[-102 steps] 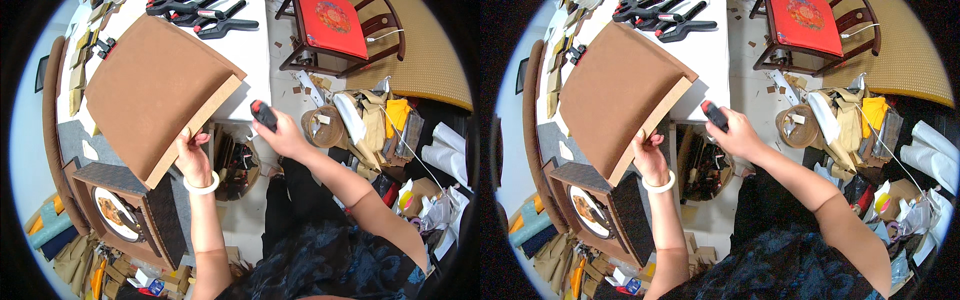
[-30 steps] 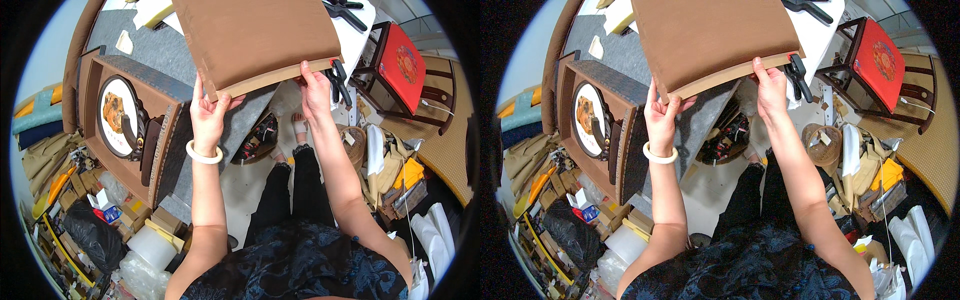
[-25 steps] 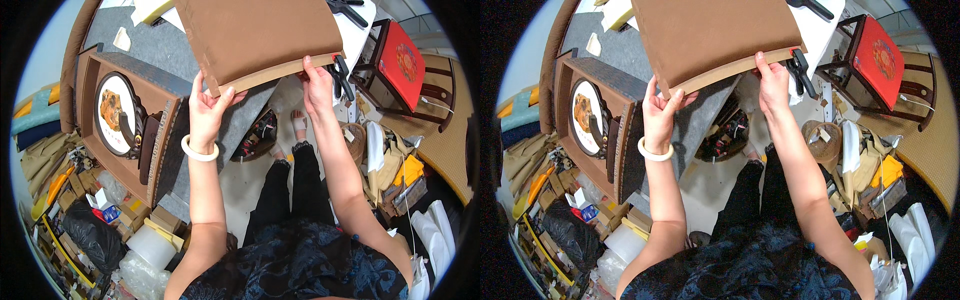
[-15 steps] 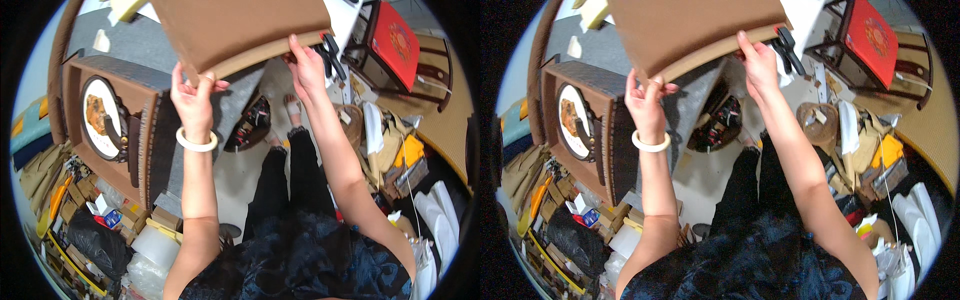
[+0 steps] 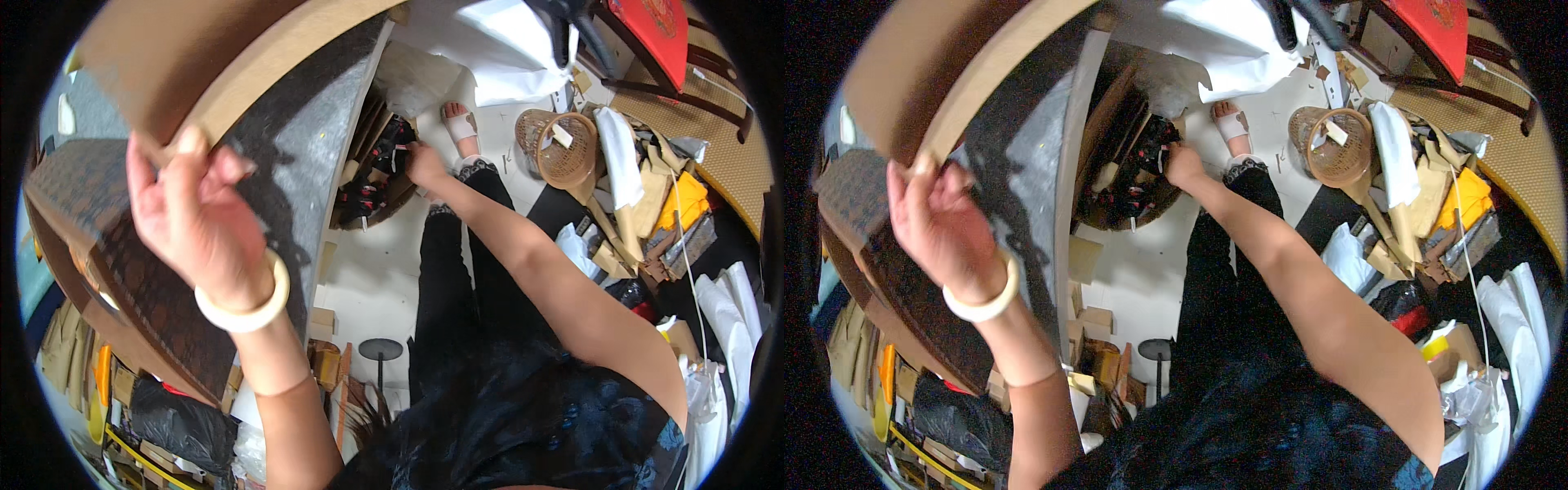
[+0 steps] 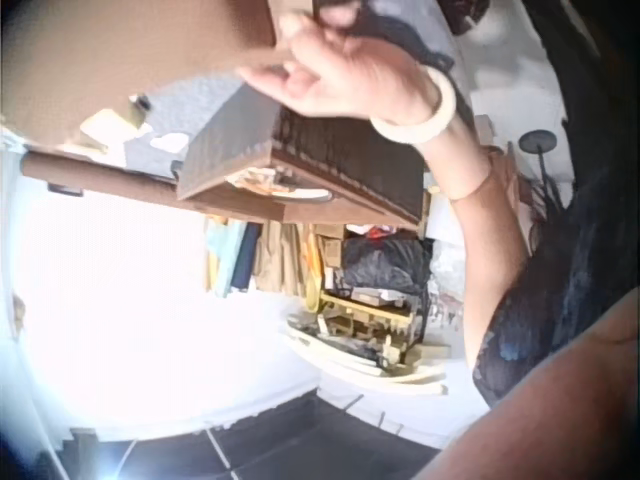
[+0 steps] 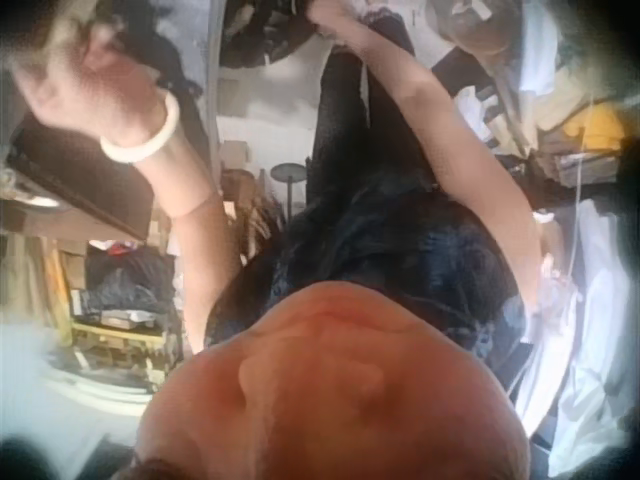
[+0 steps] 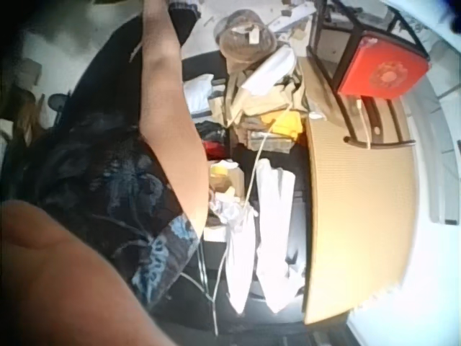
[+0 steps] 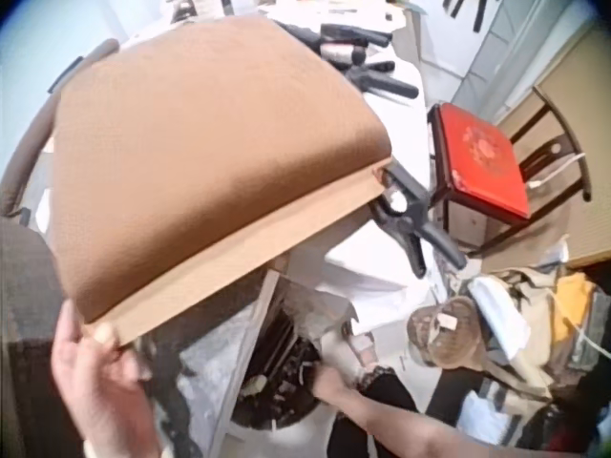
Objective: The person assembles a craft project by attaching a thin wooden strip to a brown cardboard sheet using multiple black clamps. They position the strip, secure it with clamps, and adjust the setup on a cluttered workbench.
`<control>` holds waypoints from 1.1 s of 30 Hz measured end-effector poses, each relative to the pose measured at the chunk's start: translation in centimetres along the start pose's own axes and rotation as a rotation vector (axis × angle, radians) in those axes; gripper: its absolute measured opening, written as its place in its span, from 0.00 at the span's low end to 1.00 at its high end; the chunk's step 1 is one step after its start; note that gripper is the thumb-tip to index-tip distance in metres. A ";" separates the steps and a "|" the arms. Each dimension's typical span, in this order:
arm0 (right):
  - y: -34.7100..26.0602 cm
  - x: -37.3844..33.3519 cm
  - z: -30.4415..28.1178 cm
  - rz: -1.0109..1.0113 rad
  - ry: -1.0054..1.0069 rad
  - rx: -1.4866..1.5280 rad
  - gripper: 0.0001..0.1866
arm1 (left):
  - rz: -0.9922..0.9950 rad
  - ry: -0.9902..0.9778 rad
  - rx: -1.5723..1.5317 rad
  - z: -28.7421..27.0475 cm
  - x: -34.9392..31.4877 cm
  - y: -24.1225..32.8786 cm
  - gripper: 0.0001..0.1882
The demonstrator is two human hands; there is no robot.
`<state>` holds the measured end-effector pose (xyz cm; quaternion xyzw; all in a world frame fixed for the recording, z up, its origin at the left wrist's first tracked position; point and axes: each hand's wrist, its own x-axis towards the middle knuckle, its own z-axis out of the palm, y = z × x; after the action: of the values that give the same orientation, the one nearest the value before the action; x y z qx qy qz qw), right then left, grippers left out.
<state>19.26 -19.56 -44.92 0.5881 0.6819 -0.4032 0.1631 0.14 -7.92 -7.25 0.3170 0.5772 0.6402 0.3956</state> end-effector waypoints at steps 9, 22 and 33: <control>2.9 10.6 9.8 -0.440 0.138 -0.731 0.25 | -0.040 -0.227 -0.074 -0.7 0.2 0.2 0.13; -8.3 -19.7 -22.3 -0.561 -0.011 0.910 0.19 | -0.175 -0.135 -0.065 0.1 0.2 2.1 0.33; -14.9 -20.3 -30.1 -0.519 0.298 0.925 0.27 | -0.402 -0.349 0.021 -0.8 1.6 4.8 0.21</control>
<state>18.10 -10.56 -6.72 0.4617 0.5719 -0.6002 -0.3155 -2.02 -6.96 -2.65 0.3056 0.5582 0.4783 0.6052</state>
